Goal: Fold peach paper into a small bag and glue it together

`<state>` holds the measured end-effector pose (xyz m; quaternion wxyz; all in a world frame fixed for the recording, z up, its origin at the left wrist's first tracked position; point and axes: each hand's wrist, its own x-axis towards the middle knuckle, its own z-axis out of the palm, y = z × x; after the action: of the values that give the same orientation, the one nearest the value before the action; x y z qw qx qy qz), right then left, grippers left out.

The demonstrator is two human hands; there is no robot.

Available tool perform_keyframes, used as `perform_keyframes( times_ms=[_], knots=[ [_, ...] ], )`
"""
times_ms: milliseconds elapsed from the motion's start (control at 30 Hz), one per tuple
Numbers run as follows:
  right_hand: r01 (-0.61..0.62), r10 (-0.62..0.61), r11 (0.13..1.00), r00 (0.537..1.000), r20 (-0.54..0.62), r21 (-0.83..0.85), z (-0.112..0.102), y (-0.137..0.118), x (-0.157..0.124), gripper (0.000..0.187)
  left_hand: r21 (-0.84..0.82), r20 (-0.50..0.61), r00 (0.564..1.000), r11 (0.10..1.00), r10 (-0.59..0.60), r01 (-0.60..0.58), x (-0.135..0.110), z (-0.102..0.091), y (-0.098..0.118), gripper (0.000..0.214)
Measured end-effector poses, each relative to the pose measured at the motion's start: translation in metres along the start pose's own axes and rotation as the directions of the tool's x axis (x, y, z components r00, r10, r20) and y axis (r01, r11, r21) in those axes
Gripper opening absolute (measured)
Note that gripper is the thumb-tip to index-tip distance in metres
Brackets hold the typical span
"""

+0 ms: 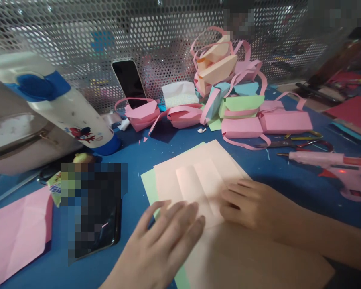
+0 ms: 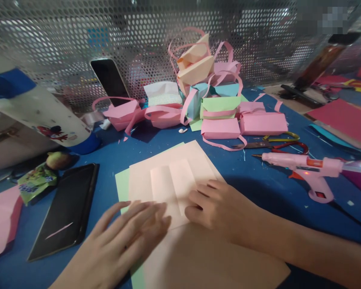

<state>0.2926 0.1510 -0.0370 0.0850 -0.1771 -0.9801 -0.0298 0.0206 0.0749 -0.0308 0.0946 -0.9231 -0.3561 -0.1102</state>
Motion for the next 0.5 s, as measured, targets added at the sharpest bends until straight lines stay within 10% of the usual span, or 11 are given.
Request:
perform_keyframes(
  times_ms=[500],
  knots=[
    [0.005, -0.005, 1.0, 1.0, 0.006, 0.019, 0.0, 0.002, 0.0, 0.014, -0.021, 0.101, 0.98, 0.985, 0.173, -0.172, -0.013, 0.003, -0.011, 0.052]
  ],
)
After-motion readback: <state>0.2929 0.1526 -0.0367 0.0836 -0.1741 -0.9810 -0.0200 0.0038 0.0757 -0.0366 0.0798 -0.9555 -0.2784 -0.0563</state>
